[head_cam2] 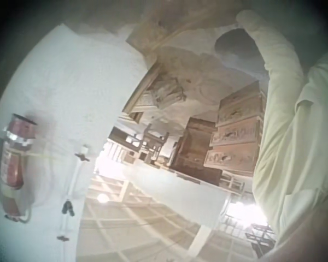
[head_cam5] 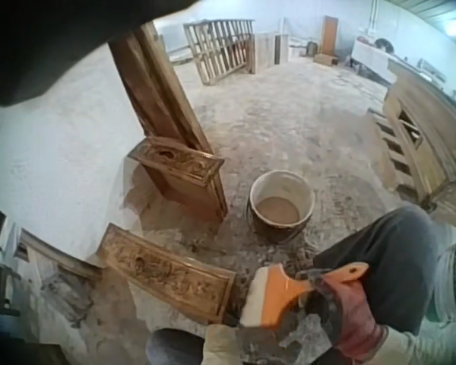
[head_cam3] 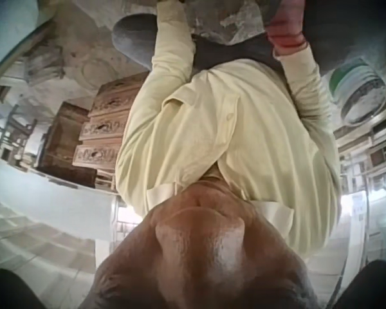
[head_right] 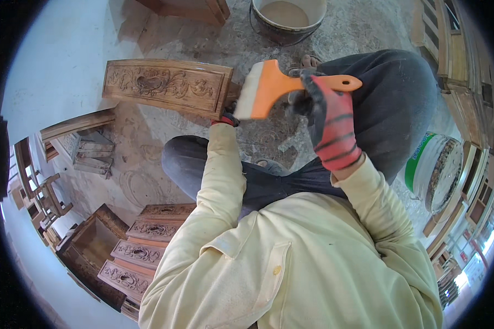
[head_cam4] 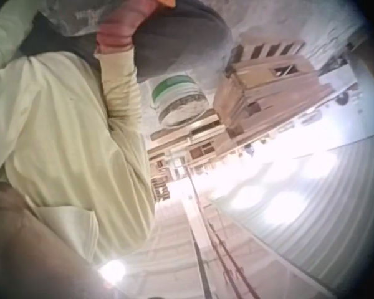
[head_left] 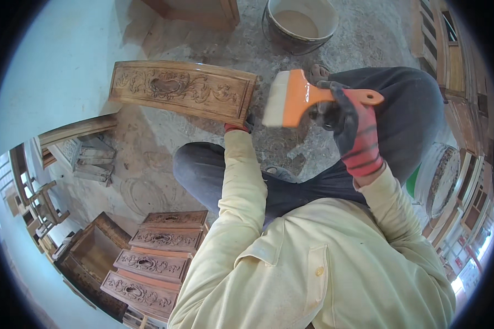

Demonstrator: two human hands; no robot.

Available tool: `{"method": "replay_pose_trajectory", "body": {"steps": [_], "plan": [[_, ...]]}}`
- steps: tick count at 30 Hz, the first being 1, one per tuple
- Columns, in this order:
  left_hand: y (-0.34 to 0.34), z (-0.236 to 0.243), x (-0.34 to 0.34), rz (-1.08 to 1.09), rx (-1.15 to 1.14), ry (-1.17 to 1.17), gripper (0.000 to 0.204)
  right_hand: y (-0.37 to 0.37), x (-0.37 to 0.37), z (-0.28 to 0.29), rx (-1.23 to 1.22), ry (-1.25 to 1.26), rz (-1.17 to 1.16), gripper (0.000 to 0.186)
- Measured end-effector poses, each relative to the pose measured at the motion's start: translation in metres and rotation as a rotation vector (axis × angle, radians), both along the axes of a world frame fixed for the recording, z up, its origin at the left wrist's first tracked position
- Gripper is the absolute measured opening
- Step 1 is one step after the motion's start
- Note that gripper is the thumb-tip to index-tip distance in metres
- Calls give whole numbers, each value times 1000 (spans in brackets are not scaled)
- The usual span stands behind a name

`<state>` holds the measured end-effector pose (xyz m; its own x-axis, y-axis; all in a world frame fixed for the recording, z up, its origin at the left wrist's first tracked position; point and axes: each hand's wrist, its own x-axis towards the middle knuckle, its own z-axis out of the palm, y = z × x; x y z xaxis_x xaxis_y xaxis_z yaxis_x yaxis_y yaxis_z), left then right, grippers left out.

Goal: Staining a wooden drawer using a brush.

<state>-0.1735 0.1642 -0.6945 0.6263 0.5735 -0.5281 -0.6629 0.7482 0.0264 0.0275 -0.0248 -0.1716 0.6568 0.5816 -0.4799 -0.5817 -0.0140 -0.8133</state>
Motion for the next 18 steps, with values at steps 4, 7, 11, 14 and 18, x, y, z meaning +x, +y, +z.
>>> {"method": "replay_pose_trajectory", "body": {"steps": [4, 7, 11, 14, 18], "plan": [[4, 29, -10, 5, -90, 377, 60, 17, 1, -27, 153, 348, -75, 24], [-6, 38, -17, 9, -155, 568, 58, 25, -10, -37, 169, 410, -107, 25], [-4, 52, -17, 28, -260, 385, 58, 29, -20, -38, 60, 488, -16, 24], [-26, 70, -15, 48, -323, 228, 58, 31, -27, -30, 3, 437, 75, 22], [-22, 102, 2, 59, -372, -19, 59, 30, -20, -14, -162, 112, 206, 23]]}}
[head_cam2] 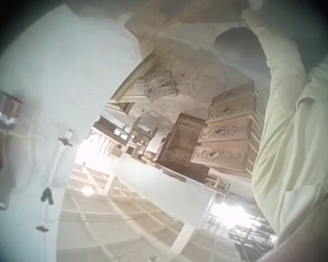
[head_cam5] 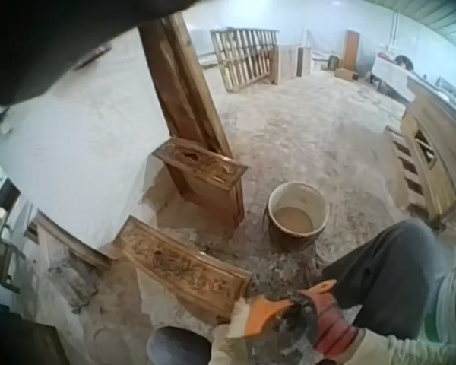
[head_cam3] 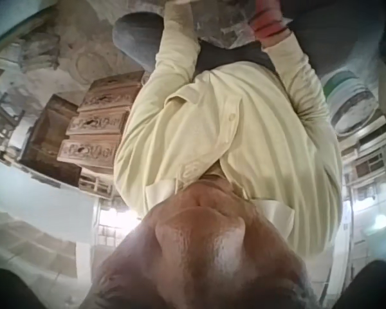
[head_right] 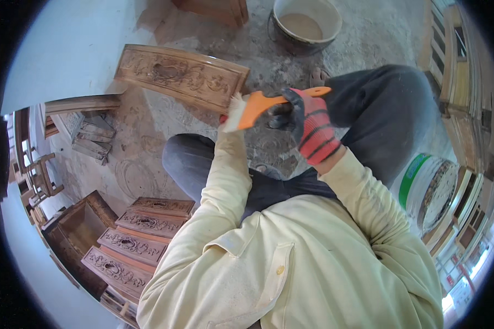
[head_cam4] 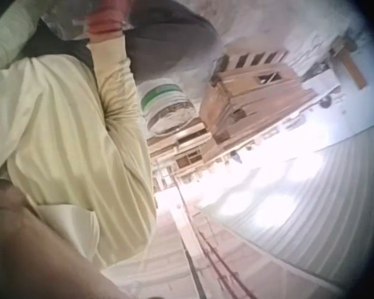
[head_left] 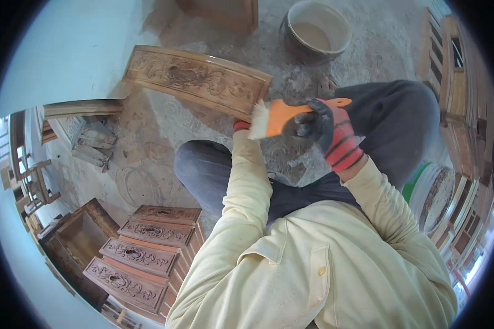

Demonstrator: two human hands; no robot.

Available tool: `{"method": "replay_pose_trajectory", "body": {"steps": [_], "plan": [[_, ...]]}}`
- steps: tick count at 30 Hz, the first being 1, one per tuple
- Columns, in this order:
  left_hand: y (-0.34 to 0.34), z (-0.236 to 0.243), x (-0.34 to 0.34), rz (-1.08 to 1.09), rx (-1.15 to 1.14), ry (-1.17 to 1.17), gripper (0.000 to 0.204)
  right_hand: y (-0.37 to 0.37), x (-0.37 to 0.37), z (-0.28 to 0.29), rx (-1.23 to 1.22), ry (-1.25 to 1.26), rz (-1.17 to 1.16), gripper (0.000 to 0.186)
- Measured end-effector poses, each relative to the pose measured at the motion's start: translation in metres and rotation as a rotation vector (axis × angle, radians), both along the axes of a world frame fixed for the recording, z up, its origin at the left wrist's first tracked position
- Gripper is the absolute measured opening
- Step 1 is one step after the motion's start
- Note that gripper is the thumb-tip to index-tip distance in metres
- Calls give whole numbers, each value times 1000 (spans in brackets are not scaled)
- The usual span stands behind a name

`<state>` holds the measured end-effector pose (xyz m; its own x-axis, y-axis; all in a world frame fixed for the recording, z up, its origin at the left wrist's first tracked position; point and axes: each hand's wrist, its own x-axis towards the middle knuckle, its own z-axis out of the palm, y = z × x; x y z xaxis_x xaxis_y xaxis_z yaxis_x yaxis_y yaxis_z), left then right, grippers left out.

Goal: Staining a wooden drawer using a brush.

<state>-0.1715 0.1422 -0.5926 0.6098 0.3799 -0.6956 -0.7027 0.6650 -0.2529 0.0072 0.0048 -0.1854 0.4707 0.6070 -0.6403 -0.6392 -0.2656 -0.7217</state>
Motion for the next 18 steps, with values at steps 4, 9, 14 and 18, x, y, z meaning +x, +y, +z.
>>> {"method": "replay_pose_trajectory", "body": {"steps": [4, 9, 14, 18], "plan": [[35, 34, 28, 102, -3, -251, 59, 7, 24, 33, 67, -700, 290, 19], [40, 44, 56, 161, -2, -566, 60, 59, 60, 98, 49, -504, 209, 20], [7, -55, 16, 319, 645, -786, 59, 140, 65, 115, -51, -712, 616, 19], [-12, 29, 67, -39, 475, 436, 58, 183, 123, 60, 202, -1328, 1116, 20]]}}
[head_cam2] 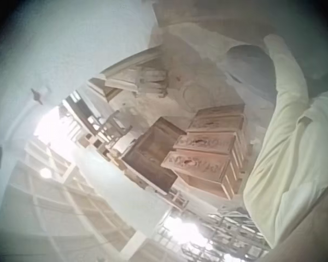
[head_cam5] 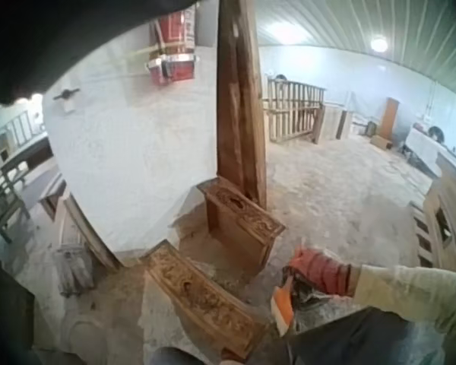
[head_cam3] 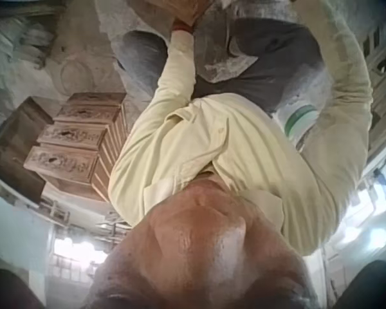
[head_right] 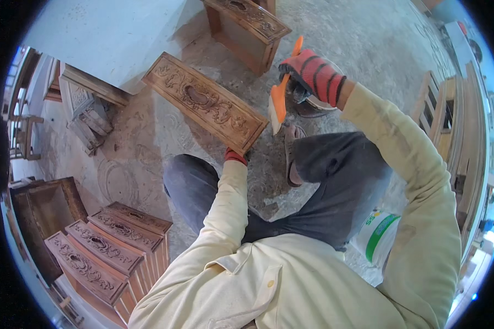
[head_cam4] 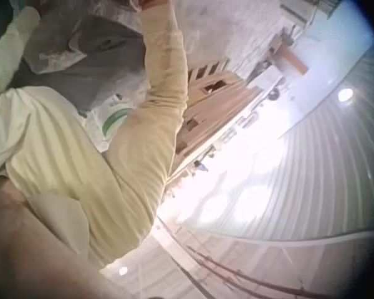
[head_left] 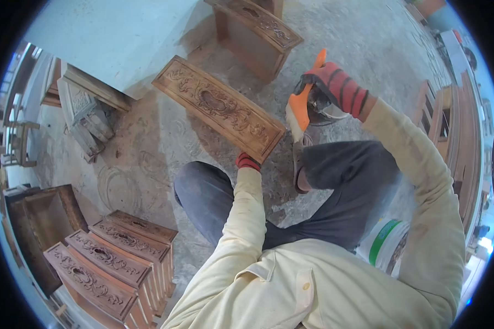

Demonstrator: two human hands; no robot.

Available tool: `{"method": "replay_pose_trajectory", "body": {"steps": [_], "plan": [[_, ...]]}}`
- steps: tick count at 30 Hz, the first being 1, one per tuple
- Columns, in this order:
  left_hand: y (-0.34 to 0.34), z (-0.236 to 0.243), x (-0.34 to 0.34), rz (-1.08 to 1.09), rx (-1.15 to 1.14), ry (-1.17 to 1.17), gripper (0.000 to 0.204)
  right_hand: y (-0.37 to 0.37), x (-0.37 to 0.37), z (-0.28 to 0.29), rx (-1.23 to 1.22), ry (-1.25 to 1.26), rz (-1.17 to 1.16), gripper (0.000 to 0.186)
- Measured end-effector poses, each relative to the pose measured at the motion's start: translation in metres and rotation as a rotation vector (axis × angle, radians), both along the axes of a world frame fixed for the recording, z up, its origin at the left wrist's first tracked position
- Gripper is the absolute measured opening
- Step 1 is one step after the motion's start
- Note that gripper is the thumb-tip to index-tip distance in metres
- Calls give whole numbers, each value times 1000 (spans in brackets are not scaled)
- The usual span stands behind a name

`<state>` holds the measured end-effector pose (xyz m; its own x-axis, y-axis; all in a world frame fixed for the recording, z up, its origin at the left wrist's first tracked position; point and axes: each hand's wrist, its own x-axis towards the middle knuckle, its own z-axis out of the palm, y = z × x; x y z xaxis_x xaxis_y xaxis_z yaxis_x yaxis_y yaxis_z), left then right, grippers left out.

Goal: Staining a wooden drawer using a brush.

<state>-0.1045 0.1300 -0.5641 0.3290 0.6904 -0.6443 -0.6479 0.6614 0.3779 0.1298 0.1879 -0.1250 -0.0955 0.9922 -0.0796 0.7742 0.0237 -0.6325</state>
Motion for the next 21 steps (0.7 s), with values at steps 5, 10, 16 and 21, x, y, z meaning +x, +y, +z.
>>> {"method": "replay_pose_trajectory", "body": {"steps": [5, 10, 16, 21], "plan": [[-11, 5, -24, 233, -232, -203, 50, 54, -11, -37, -346, 144, 220, 19], [-28, 18, -32, 382, -276, -55, 49, 105, -60, -40, -658, 658, -252, 18], [-11, 22, -11, 412, -190, 61, 48, 193, -96, -56, -519, 978, -369, 16], [-15, 17, -14, 426, -146, 202, 47, 245, -121, -56, -584, 1163, -251, 19]]}}
